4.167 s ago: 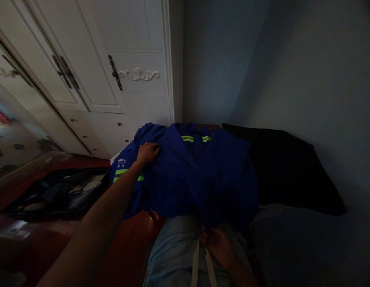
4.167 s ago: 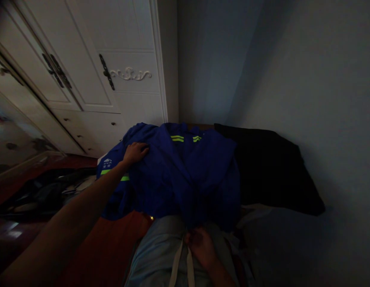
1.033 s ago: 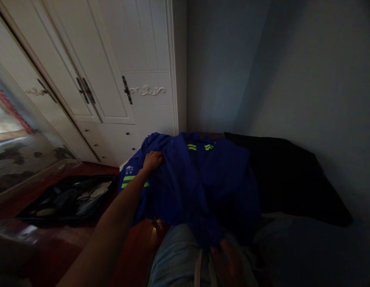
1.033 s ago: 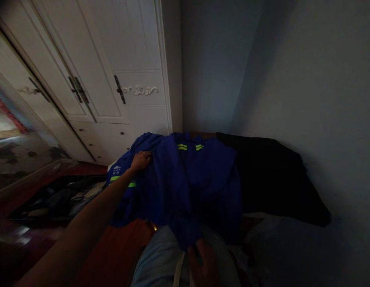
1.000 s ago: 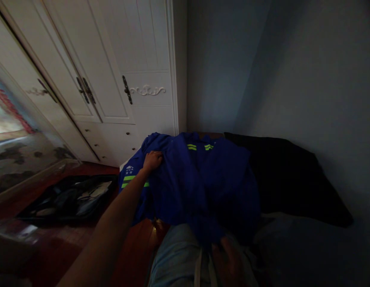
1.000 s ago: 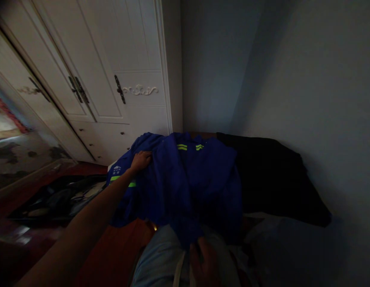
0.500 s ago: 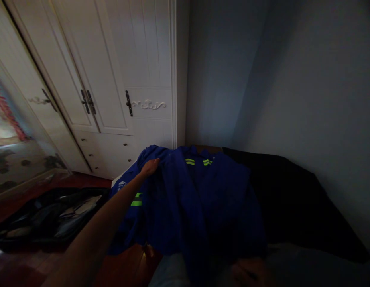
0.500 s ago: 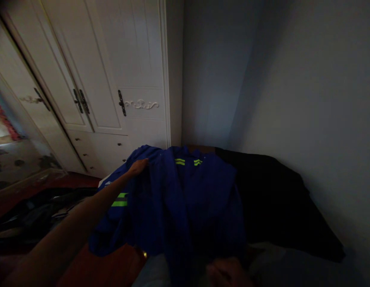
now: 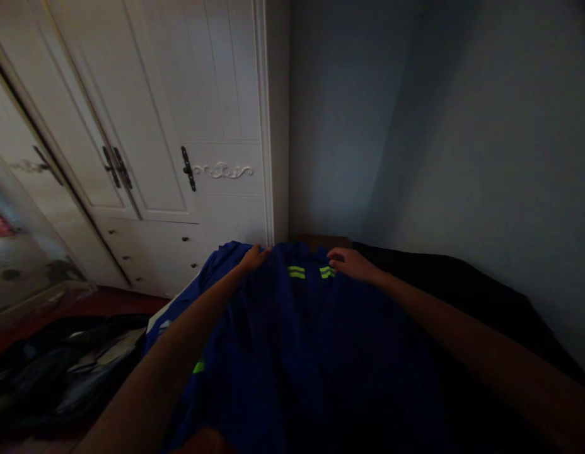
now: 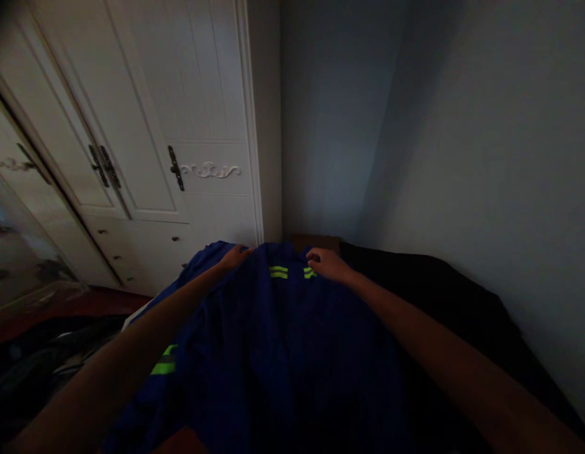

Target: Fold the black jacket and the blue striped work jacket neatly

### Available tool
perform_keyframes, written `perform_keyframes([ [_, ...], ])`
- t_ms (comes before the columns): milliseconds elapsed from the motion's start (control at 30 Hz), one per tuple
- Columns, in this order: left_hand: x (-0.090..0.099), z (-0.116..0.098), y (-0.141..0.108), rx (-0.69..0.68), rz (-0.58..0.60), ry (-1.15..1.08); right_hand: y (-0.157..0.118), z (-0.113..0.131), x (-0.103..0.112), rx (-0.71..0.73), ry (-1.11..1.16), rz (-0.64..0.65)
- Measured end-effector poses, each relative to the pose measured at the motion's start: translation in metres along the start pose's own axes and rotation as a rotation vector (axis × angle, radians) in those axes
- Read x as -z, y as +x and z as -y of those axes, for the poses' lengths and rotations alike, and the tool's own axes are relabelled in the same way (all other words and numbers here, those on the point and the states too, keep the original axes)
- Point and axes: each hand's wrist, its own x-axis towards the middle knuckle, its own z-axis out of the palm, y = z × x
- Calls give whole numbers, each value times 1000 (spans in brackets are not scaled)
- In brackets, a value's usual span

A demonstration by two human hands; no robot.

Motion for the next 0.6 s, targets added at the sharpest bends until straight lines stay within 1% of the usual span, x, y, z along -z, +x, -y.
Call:
perform_keyframes([
  [67, -8, 0, 10, 14, 43, -33, 35, -22, -4, -102, -86, -42],
  [133, -15, 0, 18, -3, 103, -70, 64, -41, -9, -179, -126, -68],
  [233, -20, 4, 27, -19, 228, -88, 100, -69, -18, -276, -160, -83],
  [300, -19, 9, 32, 14, 322, -68, 119, -87, -23, -326, -170, -65],
  [400, -9, 15, 40, 99, 461, -14, 141, -112, -30, -364, -151, -23],
  [500, 6, 12, 53, 168, 575, 6, 151, -131, -34, -347, -70, 36],
  [533, 9, 8, 60, 161, 591, -27, 153, -135, -36, -330, -29, 58],
  [567, 10, 2, 67, 138, 573, -88, 153, -138, -38, -311, 15, 73],
  [600, 9, -5, 75, 109, 521, -164, 154, -141, -40, -291, 58, 77],
])
